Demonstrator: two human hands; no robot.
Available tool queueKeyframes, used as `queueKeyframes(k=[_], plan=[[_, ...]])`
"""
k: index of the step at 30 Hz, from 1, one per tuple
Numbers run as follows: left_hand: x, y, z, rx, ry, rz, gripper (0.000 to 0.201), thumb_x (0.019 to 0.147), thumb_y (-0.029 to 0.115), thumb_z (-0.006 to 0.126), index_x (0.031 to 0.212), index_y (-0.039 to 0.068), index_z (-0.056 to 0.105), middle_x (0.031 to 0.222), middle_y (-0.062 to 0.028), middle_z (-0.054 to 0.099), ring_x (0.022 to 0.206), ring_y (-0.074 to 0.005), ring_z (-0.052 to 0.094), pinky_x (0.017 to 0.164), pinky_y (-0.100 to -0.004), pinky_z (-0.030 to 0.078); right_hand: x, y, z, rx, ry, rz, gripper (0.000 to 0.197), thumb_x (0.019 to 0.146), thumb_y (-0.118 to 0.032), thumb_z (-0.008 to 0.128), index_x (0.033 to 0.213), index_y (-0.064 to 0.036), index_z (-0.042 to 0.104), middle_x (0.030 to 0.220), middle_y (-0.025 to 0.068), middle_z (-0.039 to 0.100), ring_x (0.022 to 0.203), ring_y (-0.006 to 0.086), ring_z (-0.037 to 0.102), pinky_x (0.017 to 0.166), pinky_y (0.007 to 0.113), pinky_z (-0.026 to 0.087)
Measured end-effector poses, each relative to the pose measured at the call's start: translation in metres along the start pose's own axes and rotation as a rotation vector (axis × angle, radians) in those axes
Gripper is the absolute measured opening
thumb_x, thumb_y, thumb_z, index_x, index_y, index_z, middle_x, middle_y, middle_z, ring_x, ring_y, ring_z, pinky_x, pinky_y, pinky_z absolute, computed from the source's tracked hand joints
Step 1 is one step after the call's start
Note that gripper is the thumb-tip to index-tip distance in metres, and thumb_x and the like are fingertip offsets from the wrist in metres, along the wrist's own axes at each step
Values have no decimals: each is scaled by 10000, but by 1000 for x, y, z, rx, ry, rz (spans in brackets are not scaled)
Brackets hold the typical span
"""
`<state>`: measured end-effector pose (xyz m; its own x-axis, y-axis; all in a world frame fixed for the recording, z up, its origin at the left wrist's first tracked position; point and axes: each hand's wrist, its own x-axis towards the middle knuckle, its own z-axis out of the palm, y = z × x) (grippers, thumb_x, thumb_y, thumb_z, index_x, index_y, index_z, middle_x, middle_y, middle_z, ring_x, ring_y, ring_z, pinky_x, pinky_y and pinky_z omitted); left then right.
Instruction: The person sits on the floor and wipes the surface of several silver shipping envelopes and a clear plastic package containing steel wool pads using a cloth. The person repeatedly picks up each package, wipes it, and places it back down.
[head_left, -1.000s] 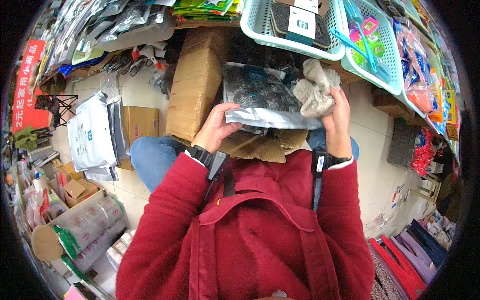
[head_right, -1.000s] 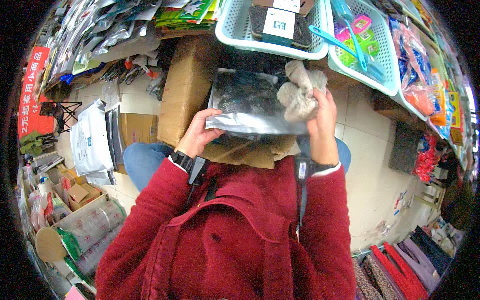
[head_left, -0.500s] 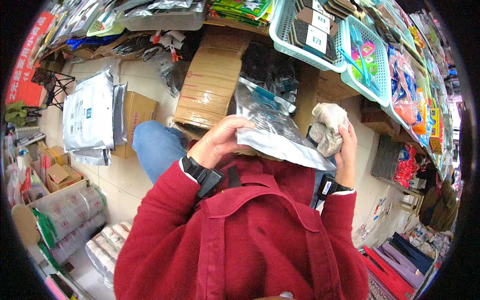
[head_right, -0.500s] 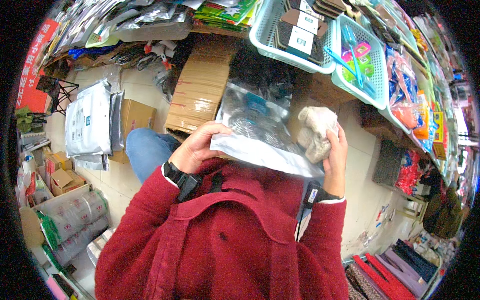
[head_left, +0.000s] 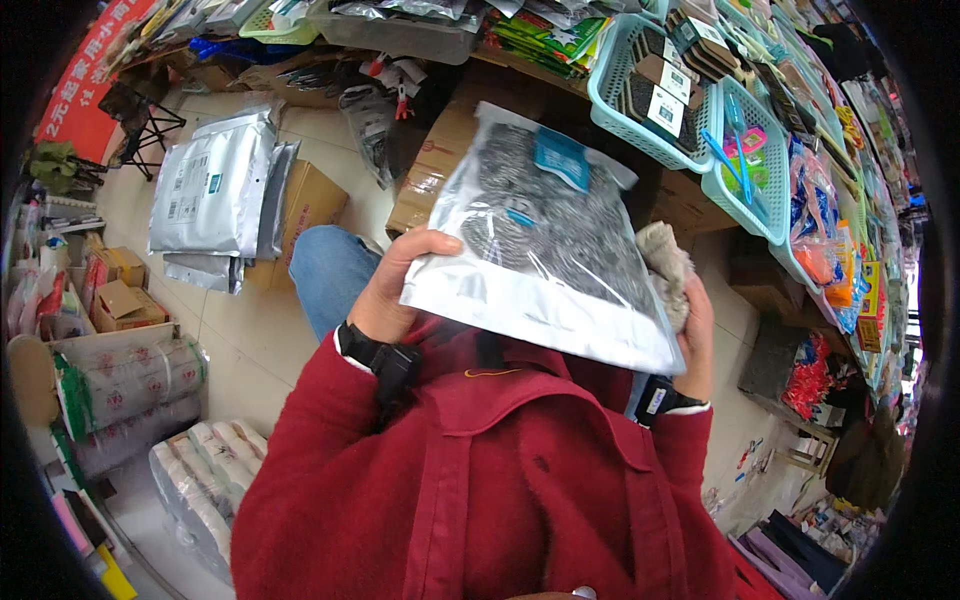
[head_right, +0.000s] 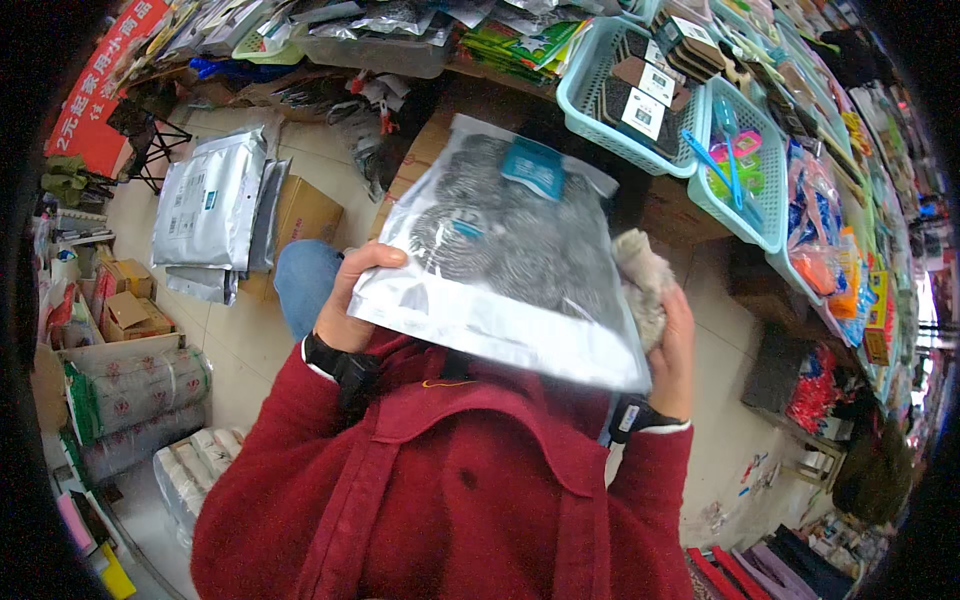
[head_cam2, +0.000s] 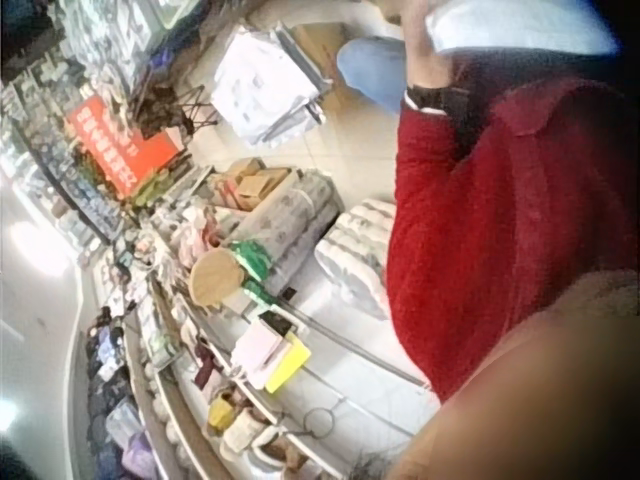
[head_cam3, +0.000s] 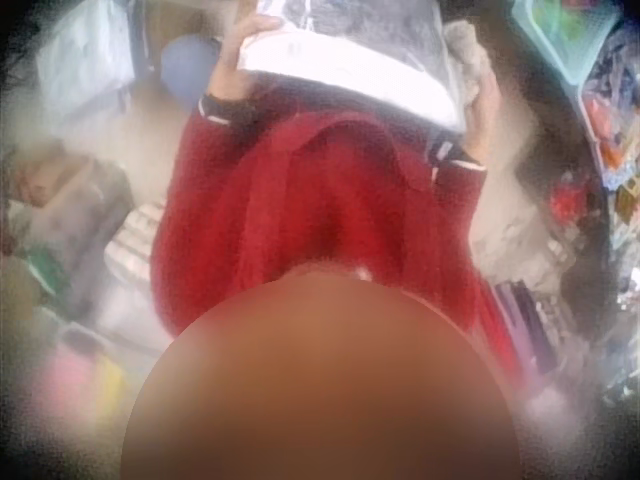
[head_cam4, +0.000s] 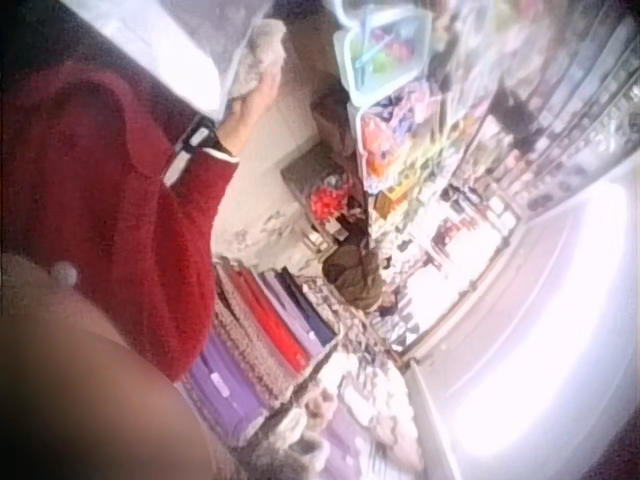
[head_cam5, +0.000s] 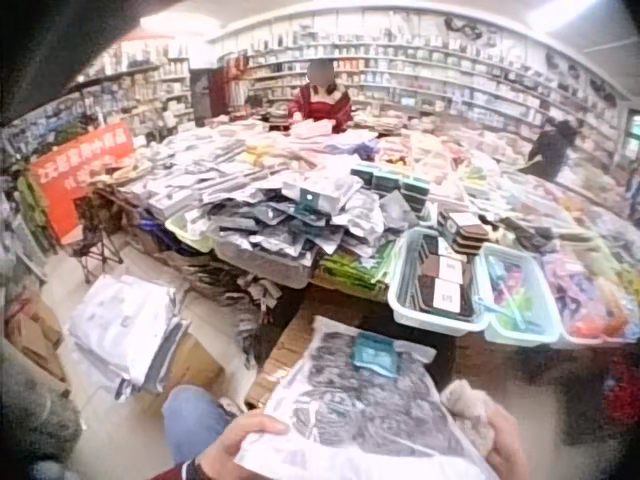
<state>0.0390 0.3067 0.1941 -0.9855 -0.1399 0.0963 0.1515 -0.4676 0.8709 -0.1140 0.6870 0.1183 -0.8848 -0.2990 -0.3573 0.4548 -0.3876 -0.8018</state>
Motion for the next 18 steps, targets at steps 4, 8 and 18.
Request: queueKeyframes(k=[4,8,18], plan=[[-12,-18,-54,-250,51,-184,334,871,22,627,1180,82,517,1079,-107,593,1003,-191,598,908,-311,483,38,52,33,-113,27,178,415,975,-333,541,1231,-7,567,1117,91,636,963,168,615,806,299,500],[-39,-37,-87,148,94,18,312,849,54,648,1142,64,541,1056,-109,621,977,-190,620,873,-308,499,59,81,63,-97,-237,314,468,950,-384,577,1191,18,575,1062,76,645,902,163,627,769,295,508],[-15,-44,-161,144,221,-771,368,778,63,639,1134,-25,605,1104,-107,656,971,-172,632,812,-281,512,84,102,86,-375,-243,483,517,783,-36,630,1273,35,478,1115,134,632,946,238,654,837,365,542]])
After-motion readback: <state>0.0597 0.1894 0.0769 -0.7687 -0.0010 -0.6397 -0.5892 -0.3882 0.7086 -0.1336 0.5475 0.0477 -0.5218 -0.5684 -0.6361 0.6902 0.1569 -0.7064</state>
